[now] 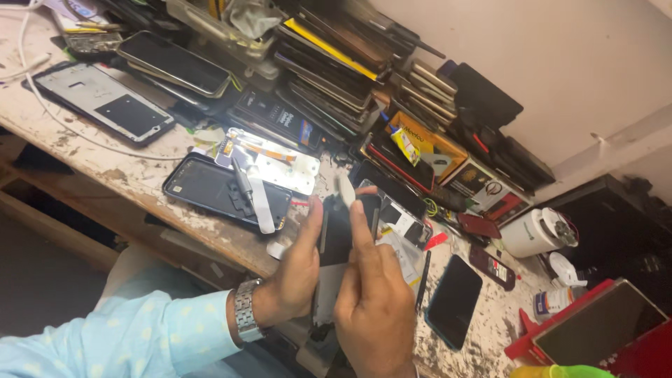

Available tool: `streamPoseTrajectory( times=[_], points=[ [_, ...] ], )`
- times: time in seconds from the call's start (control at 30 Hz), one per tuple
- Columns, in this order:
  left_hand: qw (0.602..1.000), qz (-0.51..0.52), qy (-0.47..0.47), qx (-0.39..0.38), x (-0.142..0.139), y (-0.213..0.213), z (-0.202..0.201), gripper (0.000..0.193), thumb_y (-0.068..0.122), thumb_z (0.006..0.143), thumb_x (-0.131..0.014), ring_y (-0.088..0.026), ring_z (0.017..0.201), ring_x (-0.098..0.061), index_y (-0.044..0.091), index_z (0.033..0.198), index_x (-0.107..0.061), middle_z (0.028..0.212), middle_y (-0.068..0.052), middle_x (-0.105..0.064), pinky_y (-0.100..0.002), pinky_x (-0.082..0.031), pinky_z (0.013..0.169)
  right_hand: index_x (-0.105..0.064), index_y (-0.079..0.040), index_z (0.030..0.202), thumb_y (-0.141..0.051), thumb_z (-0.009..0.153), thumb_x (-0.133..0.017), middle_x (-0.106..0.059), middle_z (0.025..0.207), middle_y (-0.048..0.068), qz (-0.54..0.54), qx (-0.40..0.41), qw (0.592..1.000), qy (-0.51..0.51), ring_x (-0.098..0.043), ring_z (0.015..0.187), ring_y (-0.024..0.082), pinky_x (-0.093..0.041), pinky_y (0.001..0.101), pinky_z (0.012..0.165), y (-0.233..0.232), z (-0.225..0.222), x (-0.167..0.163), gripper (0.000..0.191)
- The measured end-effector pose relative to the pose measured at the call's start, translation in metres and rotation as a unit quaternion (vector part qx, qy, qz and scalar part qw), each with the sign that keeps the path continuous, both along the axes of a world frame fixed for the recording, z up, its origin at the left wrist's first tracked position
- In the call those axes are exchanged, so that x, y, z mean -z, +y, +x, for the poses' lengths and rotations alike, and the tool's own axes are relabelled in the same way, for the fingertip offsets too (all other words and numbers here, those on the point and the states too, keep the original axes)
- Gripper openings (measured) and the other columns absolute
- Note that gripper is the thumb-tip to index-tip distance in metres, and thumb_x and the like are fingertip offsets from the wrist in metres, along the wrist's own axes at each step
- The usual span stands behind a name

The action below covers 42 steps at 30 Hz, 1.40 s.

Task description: The person holds a disassembled smartphone chassis and uses a thin metal tool to scrape adhesive residue from the back surface. They then use a toothbrush to wipe the same area and continue scraping with the metal tool.

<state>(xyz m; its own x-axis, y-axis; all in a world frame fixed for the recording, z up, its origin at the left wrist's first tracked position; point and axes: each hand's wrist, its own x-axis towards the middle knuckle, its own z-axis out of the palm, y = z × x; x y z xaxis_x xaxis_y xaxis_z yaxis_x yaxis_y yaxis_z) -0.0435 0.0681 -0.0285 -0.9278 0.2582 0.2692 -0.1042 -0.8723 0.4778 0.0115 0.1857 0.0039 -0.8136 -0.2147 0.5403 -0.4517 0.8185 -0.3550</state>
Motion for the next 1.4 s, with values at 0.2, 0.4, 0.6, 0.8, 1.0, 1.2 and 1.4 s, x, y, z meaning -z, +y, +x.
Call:
streamPoseTrajectory(
  times=[0.2,0.4,0.6,0.8,1.0,1.2,1.4],
  points=[
    [1.0,-0.006,-0.004,-0.03,0.002,0.003,0.001,0.071,0.056,0.108,-0.02,-0.015,0.1,-0.064,0.008,0.154,-0.045,0.111,-0.006,-0.065,-0.03,-0.055,0.091,-0.051,-0.016,0.151,0.003,0.083,-0.061,-0.069,0.094,0.02,0.018,-0.022,1.0,-0.001,-0.072,0.077,0.032,-0.057,0.0439,0.071,0.0,-0.001,0.003,0.071],
    [0.994,0.076,0.082,-0.009,0.009,-0.006,-0.014,0.069,0.061,0.111,-0.021,-0.017,0.09,-0.066,0.013,0.156,-0.044,0.108,-0.007,-0.067,-0.032,-0.058,0.079,-0.049,-0.015,0.152,0.003,0.086,-0.06,-0.068,0.094,0.017,-0.009,-0.083,0.996,0.017,-0.075,0.082,0.033,-0.057,0.045,0.073,-0.007,0.015,0.003,0.069],
    [0.994,0.018,-0.037,-0.098,-0.005,0.001,-0.009,0.066,0.055,0.111,-0.03,-0.014,0.102,-0.065,0.007,0.152,-0.05,0.116,-0.008,-0.068,-0.03,-0.056,0.093,-0.05,-0.02,0.152,0.002,0.088,-0.06,-0.065,0.086,0.017,-0.02,-0.03,0.995,-0.093,-0.07,0.069,0.034,-0.056,0.044,0.063,0.003,0.02,0.004,0.068],
    [0.983,0.065,0.054,-0.164,-0.01,-0.024,-0.029,0.067,0.056,0.114,-0.025,-0.018,0.091,-0.066,0.004,0.143,-0.056,0.105,-0.008,-0.066,-0.034,-0.059,0.084,-0.053,-0.018,0.153,0.002,0.084,-0.058,-0.066,0.093,0.017,0.028,-0.052,0.99,-0.124,-0.07,0.083,0.034,-0.056,0.0448,0.079,0.035,0.05,0.015,0.072],
    [0.968,0.028,0.084,-0.235,0.021,-0.043,-0.021,0.069,0.055,0.117,-0.021,-0.019,0.087,-0.062,0.001,0.15,-0.049,0.102,-0.01,-0.061,-0.034,-0.055,0.082,-0.054,-0.01,0.145,0.002,0.093,-0.051,-0.065,0.129,0.024,0.016,0.266,0.963,0.035,-0.069,0.1,0.038,-0.054,0.0459,0.084,0.164,0.011,0.029,0.054],
    [0.982,0.062,0.049,-0.173,0.001,-0.038,0.007,0.075,0.063,0.112,-0.024,-0.024,0.092,-0.071,0.006,0.154,-0.05,0.106,-0.011,-0.069,-0.043,-0.063,0.087,-0.067,-0.012,0.122,-0.004,0.094,-0.057,-0.069,0.104,0.023,0.154,0.371,0.913,-0.069,-0.065,0.099,0.044,-0.05,0.0548,0.086,0.235,-0.026,0.047,0.03],
    [0.988,0.018,-0.026,-0.151,0.008,-0.041,0.022,0.079,0.066,0.107,-0.026,-0.027,0.091,-0.072,0.008,0.156,-0.048,0.107,-0.015,-0.069,-0.047,-0.064,0.078,-0.07,-0.009,0.109,-0.015,0.089,-0.066,-0.07,0.096,0.021,0.178,0.31,0.933,0.044,-0.067,0.091,0.042,-0.052,0.0513,0.08,0.199,-0.029,0.04,0.021]
  ],
)
